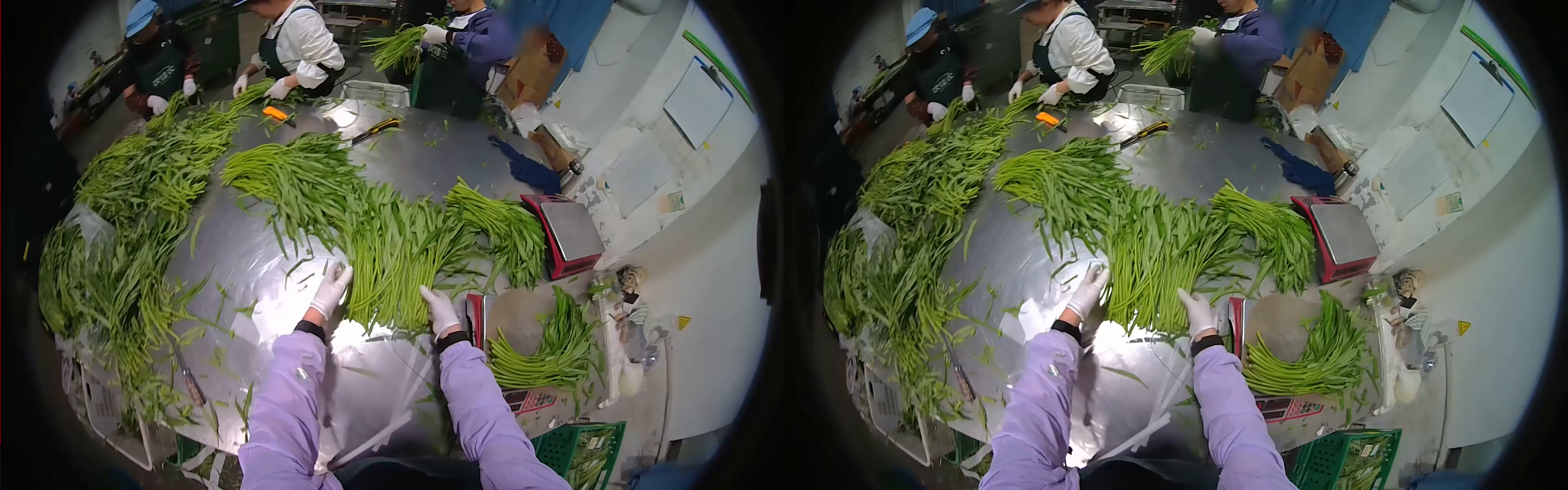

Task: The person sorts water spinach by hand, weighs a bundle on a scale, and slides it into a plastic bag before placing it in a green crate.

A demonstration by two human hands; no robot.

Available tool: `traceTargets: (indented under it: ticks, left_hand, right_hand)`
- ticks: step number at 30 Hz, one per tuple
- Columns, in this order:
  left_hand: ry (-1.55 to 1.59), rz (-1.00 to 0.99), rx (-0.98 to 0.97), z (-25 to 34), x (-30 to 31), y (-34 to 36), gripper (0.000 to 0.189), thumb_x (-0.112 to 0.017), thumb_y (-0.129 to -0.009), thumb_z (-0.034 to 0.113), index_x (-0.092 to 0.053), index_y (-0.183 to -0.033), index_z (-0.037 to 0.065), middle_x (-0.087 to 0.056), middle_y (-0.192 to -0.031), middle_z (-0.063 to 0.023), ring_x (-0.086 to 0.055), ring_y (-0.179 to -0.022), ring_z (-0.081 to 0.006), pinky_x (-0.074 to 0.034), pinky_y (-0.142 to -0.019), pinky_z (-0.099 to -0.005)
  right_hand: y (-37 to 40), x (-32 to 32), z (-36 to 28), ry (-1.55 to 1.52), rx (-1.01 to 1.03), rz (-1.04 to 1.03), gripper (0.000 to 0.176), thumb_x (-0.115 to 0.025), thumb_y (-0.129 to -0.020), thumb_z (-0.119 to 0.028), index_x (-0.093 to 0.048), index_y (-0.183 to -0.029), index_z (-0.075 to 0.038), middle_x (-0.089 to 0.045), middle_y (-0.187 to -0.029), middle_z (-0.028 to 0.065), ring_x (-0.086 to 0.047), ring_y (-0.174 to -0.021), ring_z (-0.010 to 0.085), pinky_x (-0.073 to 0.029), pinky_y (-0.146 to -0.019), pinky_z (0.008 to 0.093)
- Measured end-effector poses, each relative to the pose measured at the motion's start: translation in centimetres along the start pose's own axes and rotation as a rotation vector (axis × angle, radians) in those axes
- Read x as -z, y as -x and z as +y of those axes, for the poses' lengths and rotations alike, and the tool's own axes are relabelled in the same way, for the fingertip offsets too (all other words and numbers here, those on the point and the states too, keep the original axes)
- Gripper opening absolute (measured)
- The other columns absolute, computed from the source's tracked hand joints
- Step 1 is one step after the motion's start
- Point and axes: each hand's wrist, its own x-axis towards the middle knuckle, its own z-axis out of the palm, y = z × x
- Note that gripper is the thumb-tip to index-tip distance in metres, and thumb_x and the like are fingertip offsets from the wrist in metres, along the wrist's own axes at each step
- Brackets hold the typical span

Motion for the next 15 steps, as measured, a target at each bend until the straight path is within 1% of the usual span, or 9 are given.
traceTargets:
  ticks: [1,2,4,5,7,8,11,13,15]
  left_hand:
    - [0.217,-0.051,0.061,1.9,-2.0,1.0,0.083,-0.061,-0.091,0.040,-0.019,-0.147,-0.004,-0.039,-0.142,-0.0263,-0.039,-0.133,-0.0301,-0.031,-0.108,-0.0326]
    - [0.085,-0.040,0.053,1.8,-3.6,0.7,0.084,-0.062,-0.091,0.039,-0.018,-0.147,-0.004,-0.036,-0.144,-0.0260,-0.036,-0.135,-0.0304,-0.029,-0.110,-0.0328]
    - [-0.005,-0.041,0.068,1.4,-5.7,0.5,0.086,-0.062,-0.090,0.038,-0.014,-0.148,-0.005,-0.027,-0.150,-0.0252,-0.029,-0.139,-0.0324,-0.023,-0.113,-0.0330]
    - [-0.257,0.198,-0.220,-3.2,-6.3,-1.8,0.081,-0.063,-0.089,0.029,-0.019,-0.146,-0.006,-0.034,-0.146,-0.0256,-0.033,-0.136,-0.0359,-0.024,-0.112,-0.0357]
    - [-0.298,0.468,-0.523,0.6,-6.9,-0.1,0.070,-0.063,-0.084,0.017,-0.030,-0.141,-0.006,-0.043,-0.136,-0.0273,-0.037,-0.130,-0.0399,-0.026,-0.111,-0.0399]
    - [-0.381,0.423,-0.663,3.3,-7.2,1.0,0.059,-0.062,-0.079,0.007,-0.042,-0.133,-0.005,-0.048,-0.128,-0.0272,-0.039,-0.126,-0.0408,-0.028,-0.109,-0.0434]
    - [-0.790,-0.183,-0.908,6.2,-9.1,2.7,0.044,-0.056,-0.085,0.015,-0.053,-0.127,0.007,-0.051,-0.132,-0.0130,-0.039,-0.128,-0.0366,-0.028,-0.109,-0.0479]
    - [-0.852,-0.339,-1.015,3.8,-11.0,1.9,0.037,-0.053,-0.087,0.022,-0.056,-0.123,0.012,-0.052,-0.130,-0.0076,-0.038,-0.130,-0.0354,-0.027,-0.111,-0.0495]
    - [-0.812,-0.380,-1.041,2.2,-11.9,1.5,0.033,-0.055,-0.088,0.024,-0.059,-0.118,0.011,-0.053,-0.129,-0.0078,-0.036,-0.132,-0.0349,-0.025,-0.112,-0.0487]
  right_hand:
    - [-0.4,-0.6,-0.1,0.021,0.030,0.005,0.053,-0.073,-0.082,-0.027,-0.057,-0.118,0.008,-0.065,-0.100,0.0098,-0.059,-0.088,0.0171,-0.045,-0.078,0.0294]
    - [1.8,-1.3,-2.6,0.054,-0.002,-0.111,0.052,-0.073,-0.082,-0.027,-0.058,-0.118,0.007,-0.064,-0.112,0.0133,-0.060,-0.099,0.0208,-0.044,-0.088,0.0316]
    - [1.7,-1.2,-2.8,0.064,0.039,-0.126,0.039,-0.068,-0.087,-0.021,-0.059,-0.117,0.002,-0.065,-0.107,0.0068,-0.061,-0.094,0.0171,-0.047,-0.083,0.0296]
    - [1.9,-1.0,-3.0,0.047,0.039,-0.097,0.035,-0.066,-0.087,-0.018,-0.061,-0.115,0.002,-0.065,-0.106,0.0061,-0.062,-0.094,0.0164,-0.047,-0.082,0.0292]
    - [2.8,-0.2,-3.9,-0.042,0.041,-0.076,0.032,-0.065,-0.087,-0.017,-0.062,-0.113,0.001,-0.066,-0.104,0.0054,-0.062,-0.092,0.0158,-0.047,-0.081,0.0288]
    - [3.5,0.2,-4.4,-0.135,0.050,-0.071,0.029,-0.063,-0.088,-0.016,-0.062,-0.112,0.001,-0.066,-0.102,0.0046,-0.062,-0.091,0.0152,-0.048,-0.081,0.0284]
    - [5.5,0.8,-6.5,-0.248,0.017,-0.097,0.024,-0.058,-0.090,-0.015,-0.063,-0.109,-0.001,-0.066,-0.099,0.0033,-0.062,-0.087,0.0145,-0.048,-0.081,0.0282]
    - [5.0,1.3,-5.6,-0.217,0.068,-0.055,0.025,-0.057,-0.090,-0.013,-0.061,-0.110,-0.001,-0.065,-0.099,0.0045,-0.063,-0.087,0.0152,-0.049,-0.080,0.0286]
    - [4.9,1.7,-5.1,-0.184,0.131,-0.012,0.025,-0.055,-0.090,-0.012,-0.060,-0.112,0.000,-0.065,-0.099,0.0058,-0.063,-0.087,0.0160,-0.050,-0.079,0.0291]
